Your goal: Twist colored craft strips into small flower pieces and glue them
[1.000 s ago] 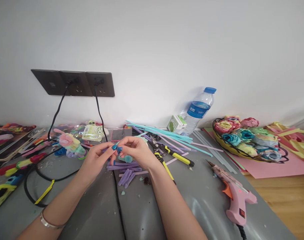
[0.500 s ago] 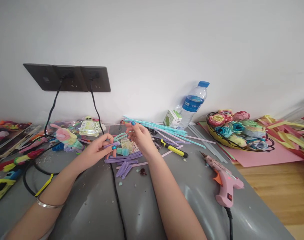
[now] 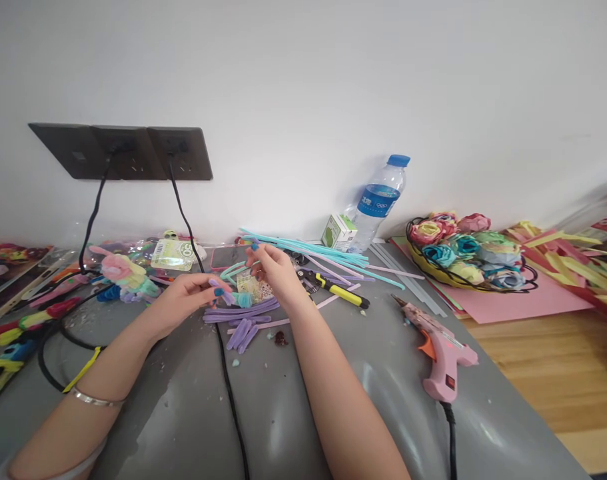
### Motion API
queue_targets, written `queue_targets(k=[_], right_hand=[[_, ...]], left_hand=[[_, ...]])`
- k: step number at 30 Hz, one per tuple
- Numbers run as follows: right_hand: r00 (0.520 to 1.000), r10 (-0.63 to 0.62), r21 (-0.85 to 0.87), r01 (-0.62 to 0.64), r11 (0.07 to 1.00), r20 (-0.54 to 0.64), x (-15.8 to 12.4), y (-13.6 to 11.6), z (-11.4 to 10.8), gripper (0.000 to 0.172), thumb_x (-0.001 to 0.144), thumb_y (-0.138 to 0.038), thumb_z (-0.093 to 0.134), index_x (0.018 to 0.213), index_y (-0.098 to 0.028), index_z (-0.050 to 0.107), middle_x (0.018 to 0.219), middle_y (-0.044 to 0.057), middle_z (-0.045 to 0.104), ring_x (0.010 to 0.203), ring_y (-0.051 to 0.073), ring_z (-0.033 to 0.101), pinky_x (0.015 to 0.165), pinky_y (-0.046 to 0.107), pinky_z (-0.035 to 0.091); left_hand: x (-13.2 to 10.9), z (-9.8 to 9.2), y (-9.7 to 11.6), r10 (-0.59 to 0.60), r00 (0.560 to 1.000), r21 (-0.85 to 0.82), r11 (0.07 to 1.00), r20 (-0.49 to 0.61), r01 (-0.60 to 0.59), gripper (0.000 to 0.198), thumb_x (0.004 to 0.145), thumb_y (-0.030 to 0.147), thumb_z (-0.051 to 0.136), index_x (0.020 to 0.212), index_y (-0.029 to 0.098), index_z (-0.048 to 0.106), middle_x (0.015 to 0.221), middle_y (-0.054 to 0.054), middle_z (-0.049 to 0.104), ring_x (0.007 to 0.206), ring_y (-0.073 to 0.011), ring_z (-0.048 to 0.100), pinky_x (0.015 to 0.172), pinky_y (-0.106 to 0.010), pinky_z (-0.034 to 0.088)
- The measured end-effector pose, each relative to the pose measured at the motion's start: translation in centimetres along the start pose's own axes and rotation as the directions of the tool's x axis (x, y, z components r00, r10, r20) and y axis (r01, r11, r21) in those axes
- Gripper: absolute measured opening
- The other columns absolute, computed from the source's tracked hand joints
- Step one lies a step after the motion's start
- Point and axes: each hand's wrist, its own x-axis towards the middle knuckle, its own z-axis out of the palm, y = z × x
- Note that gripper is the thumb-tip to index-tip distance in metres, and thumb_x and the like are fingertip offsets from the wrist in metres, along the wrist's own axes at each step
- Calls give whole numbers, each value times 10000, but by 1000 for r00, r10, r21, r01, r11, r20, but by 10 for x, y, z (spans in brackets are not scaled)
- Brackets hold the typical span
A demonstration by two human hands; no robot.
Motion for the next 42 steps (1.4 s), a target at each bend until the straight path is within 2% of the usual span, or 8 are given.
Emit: queue_targets(k=[5, 9, 21, 26, 30, 34, 38, 42], right_hand=[[976, -34, -192, 76, 978, 216, -7, 0, 4, 355, 805, -534, 665, 758, -184, 623, 735, -5, 622, 583, 94, 517, 551, 234, 367], [951, -37, -277, 126, 953, 306, -12, -4, 10, 275, 757, -429, 739, 814, -174, 652, 733, -6, 618, 601, 105, 526, 575, 243, 408], [949, -115, -260, 195, 946, 293, -11, -3, 12, 240, 741, -383, 759, 819, -177, 664, 745, 5, 628, 632, 123, 571, 594, 258, 448], [956, -150, -220, 207, 953, 251, -8, -2, 12, 259, 728, -397, 770, 793, -174, 657, 715, -7, 614, 603, 109, 565, 572, 248, 447], [964, -138, -228, 190, 955, 227, -7, -2, 11, 271, 737, -414, 758, 780, -176, 637, 655, -16, 595, 579, 115, 556, 555, 252, 441], [962, -140, -229, 194, 954, 234, -7, -2, 11, 245, 757, -387, 735, 784, -181, 605, 673, -22, 587, 583, 112, 561, 555, 249, 437], [955, -178, -252, 238, 938, 239, -8, -1, 11, 193, 798, -353, 683, 807, -181, 594, 710, -22, 581, 605, 105, 554, 566, 242, 425], [953, -209, -300, 269, 915, 218, -7, -1, 10, 186, 804, -348, 675, 802, -176, 602, 721, -13, 582, 616, 108, 540, 564, 242, 414]], left_hand=[[3, 7, -4, -60, 986, -226, 974, -155, 23, 261, 750, 387, 742, 899, 173, 735, 684, 5, 594, 643, -121, 565, 669, -260, 512], [4, 10, -3, -58, 958, -270, 963, -282, -21, 288, 683, 365, 797, 876, 172, 705, 712, 10, 616, 638, -115, 589, 651, -248, 510], [7, 17, -4, -48, 934, -336, 939, -354, -79, 313, 638, 377, 820, 801, 164, 659, 761, 1, 671, 747, -132, 648, 760, -279, 570], [6, 19, -2, 63, 936, -187, 973, -345, -135, 238, 706, 354, 760, 807, 166, 655, 739, 13, 633, 644, -107, 595, 647, -241, 551], [5, 18, 0, 129, 928, -86, 982, -349, -169, 199, 713, 317, 746, 815, 167, 666, 768, 2, 635, 643, -112, 570, 609, -230, 528], [6, 19, -5, 49, 924, -186, 974, -380, -128, 257, 688, 329, 770, 864, 165, 678, 801, -3, 648, 651, -110, 574, 614, -232, 521], [7, 22, -8, -63, 932, -321, 945, -358, -59, 322, 684, 386, 780, 881, 150, 685, 734, 1, 638, 643, -109, 585, 601, -221, 499], [6, 26, -5, -88, 938, -349, 937, -336, -37, 338, 668, 417, 798, 845, 158, 673, 701, 11, 634, 643, -114, 609, 554, -200, 461]])
